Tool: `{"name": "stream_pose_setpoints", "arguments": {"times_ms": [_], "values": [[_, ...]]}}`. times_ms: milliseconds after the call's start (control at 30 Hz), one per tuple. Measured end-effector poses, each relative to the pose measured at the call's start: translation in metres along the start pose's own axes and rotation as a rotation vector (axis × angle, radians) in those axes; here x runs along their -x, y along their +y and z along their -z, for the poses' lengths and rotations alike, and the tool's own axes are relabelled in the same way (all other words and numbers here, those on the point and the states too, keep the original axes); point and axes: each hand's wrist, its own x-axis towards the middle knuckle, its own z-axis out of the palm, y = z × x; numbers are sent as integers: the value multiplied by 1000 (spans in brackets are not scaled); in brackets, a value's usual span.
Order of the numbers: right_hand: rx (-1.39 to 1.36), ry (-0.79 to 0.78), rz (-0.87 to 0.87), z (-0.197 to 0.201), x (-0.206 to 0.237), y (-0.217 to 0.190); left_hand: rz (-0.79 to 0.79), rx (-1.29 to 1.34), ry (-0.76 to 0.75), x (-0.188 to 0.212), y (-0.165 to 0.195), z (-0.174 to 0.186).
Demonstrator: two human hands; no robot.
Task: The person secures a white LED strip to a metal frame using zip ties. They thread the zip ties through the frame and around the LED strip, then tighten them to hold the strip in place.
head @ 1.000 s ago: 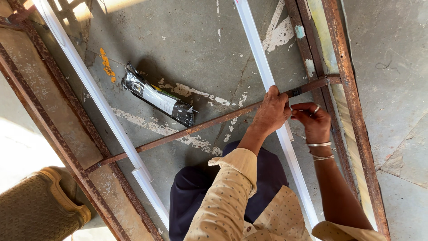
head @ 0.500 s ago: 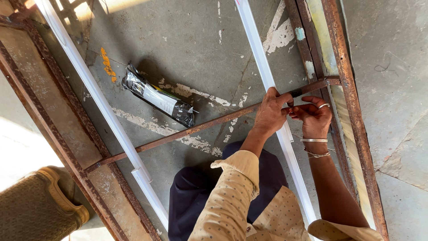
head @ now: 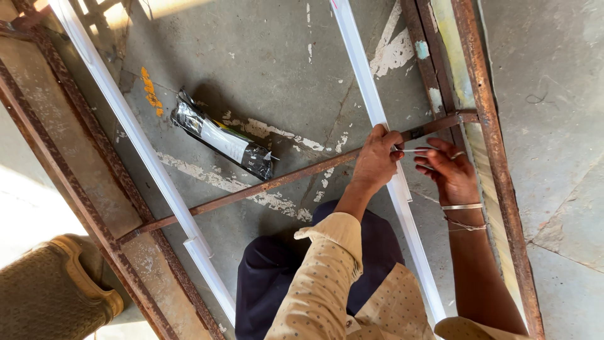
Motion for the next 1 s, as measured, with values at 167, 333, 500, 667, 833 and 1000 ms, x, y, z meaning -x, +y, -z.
{"name": "stream_pose_setpoints", "arguments": {"times_ms": [167, 333, 500, 667, 833, 1000], "values": [[40, 65, -149, -15, -7, 2, 29, -4, -80, 0, 2, 4], [421, 65, -13, -24, -9, 8, -42, -74, -52, -1, 3, 8], [955, 28, 391, -24, -11, 6, -110, -148, 3, 1, -4, 11], [716, 91, 27, -24, -30, 2, -137, -157, 15, 3, -8, 13], [598, 38, 9, -19, -38, 4, -131, -169, 15, 3, -6, 15], [468, -14, 23, -24, -28, -4, -118, -187, 1, 3, -3, 18]]}}
